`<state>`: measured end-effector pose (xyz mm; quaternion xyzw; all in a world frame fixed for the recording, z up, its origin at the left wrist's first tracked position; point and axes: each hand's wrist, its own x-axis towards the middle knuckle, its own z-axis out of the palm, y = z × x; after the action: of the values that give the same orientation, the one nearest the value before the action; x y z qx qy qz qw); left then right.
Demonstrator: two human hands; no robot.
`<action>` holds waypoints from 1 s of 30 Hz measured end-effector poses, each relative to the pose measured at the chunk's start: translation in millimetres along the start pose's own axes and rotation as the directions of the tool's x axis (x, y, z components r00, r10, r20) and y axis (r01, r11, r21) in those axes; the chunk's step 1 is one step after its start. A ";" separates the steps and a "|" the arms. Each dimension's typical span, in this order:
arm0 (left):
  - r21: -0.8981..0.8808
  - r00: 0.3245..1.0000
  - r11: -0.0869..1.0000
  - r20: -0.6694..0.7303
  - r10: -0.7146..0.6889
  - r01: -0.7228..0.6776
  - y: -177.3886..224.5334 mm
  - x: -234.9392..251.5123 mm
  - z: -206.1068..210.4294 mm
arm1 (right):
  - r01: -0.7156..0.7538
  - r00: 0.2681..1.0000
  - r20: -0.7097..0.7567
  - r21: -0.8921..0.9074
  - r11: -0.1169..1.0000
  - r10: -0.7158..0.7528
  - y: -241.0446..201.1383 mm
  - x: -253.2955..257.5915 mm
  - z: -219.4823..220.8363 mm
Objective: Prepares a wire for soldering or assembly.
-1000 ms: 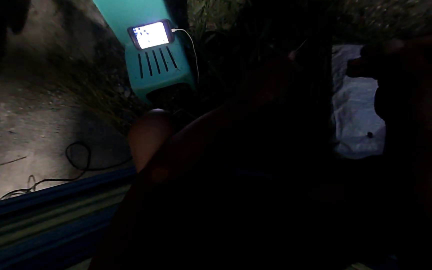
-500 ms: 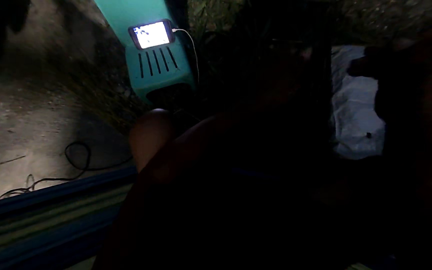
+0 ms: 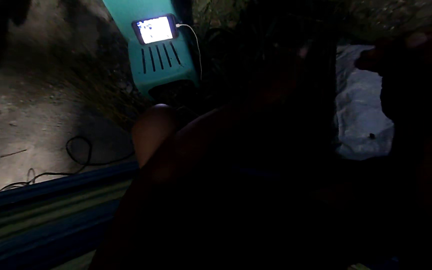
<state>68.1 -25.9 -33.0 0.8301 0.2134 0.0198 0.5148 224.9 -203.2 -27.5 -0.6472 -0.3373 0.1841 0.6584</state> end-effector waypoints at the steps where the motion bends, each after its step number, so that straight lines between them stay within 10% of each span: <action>1: -0.034 0.998 0.997 -0.014 -0.067 0.066 -5.0 5.5 -5.8 | 0.024 0.999 0.025 -0.022 0.999 -0.023 2.1 1.7 -8.3; 7: 0.021 0.991 0.992 0.048 0.127 -0.128 11.3 -4.5 7.4 | 0.205 0.972 0.165 -0.231 0.951 -0.170 16.7 -1.7 -10.9; 12: -0.054 0.999 0.998 0.047 -0.020 0.022 2.1 1.0 -7.3 | 0.206 0.973 0.165 -0.313 0.927 -0.160 -10.8 -8.2 9.2; 16: -0.046 0.975 0.977 0.063 0.211 -0.209 9.1 -5.7 0.5 | 0.283 0.950 0.219 -0.286 0.915 -0.225 -9.0 -7.6 14.0; 21: -0.077 0.997 0.997 0.074 -0.026 0.031 -2.5 6.5 -14.8 | 0.341 0.930 0.241 -0.275 0.899 -0.279 -14.1 -5.8 5.7; 26: -0.083 0.993 0.992 0.068 0.097 -0.091 3.2 -0.7 -7.3 | 0.374 0.914 0.263 -0.249 0.893 -0.309 -9.6 -1.8 -6.9; 30: -0.158 0.973 0.961 0.053 -0.222 0.228 -19.0 15.4 -11.1 | 0.345 0.917 0.213 -0.001 0.939 -0.337 19.1 13.3 -67.6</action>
<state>72.9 -3.5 -47.1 0.7558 0.2951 -0.0361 0.5834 284.1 -241.6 -39.1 -0.5679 -0.5158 0.1272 0.6287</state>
